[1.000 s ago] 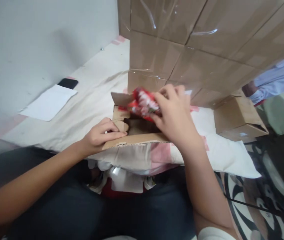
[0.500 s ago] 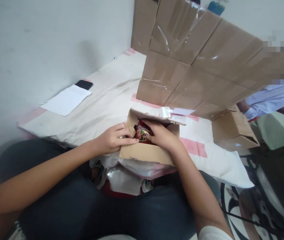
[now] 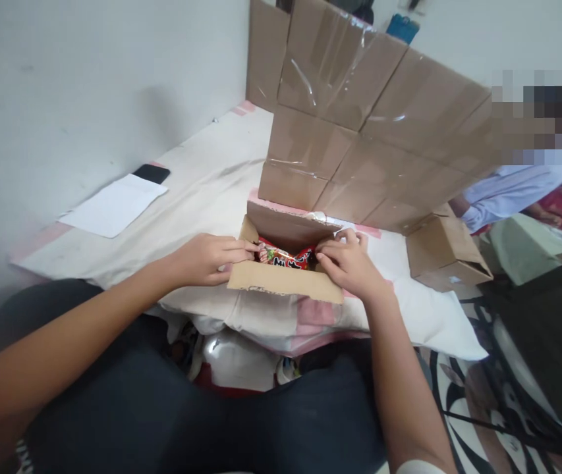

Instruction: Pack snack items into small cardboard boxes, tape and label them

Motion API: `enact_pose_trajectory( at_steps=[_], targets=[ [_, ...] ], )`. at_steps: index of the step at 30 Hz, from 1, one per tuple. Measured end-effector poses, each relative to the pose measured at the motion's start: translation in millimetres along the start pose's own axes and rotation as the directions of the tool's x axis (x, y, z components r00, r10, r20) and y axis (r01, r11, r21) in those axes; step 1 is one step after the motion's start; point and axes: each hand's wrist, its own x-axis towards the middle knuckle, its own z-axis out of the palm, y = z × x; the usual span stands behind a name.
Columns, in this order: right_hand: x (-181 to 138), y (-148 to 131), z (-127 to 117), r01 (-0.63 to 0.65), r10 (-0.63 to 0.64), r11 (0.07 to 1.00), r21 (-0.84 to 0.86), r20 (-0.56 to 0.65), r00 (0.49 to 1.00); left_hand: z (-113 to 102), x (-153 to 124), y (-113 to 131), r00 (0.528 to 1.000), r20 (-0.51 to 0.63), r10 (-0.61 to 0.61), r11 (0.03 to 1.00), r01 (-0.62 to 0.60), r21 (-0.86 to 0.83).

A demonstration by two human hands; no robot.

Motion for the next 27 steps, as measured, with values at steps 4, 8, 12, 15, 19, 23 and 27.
enact_pose_trajectory(
  at_steps=[4, 8, 12, 15, 19, 23, 27],
  targets=[
    [-5, -11, 5, 0.013, -0.013, 1.000, -0.017, 0.003, 1.000, -2, -1, 0, 0.999, 0.047, 0.001, 0.993, -0.007, 0.120],
    [-13, -10, 11, 0.155, -0.108, 0.967, 0.203, -0.225, 0.968, -13, 3, -2, 0.992, 0.121, 0.021, 0.976, -0.046, 0.211],
    [-17, 5, 31, 0.194, -0.032, 0.937, 0.292, -0.480, 0.877, -12, 4, -4, 0.997, 0.066, -0.044, 0.995, 0.037, 0.097],
    [-15, 11, 42, 0.127, 0.114, 0.929, 0.347, -0.595, 0.796, -1, 5, 0, 0.974, -0.139, -0.181, 0.971, 0.155, -0.182],
    [-10, 10, 47, 0.043, 0.246, 0.834, 0.550, -0.441, 0.863, 9, 16, 13, 0.784, -0.236, -0.574, 0.804, 0.486, -0.342],
    [-15, 5, 44, 0.112, 0.157, 0.835, 0.539, -0.428, 0.890, 6, 22, 17, 0.805, -0.340, -0.486, 0.862, 0.505, -0.037],
    [-24, 8, 38, 0.141, 0.067, 0.847, 0.512, -0.366, 0.928, 4, 12, 8, 0.973, -0.161, -0.167, 0.979, 0.183, 0.085]
  ],
)
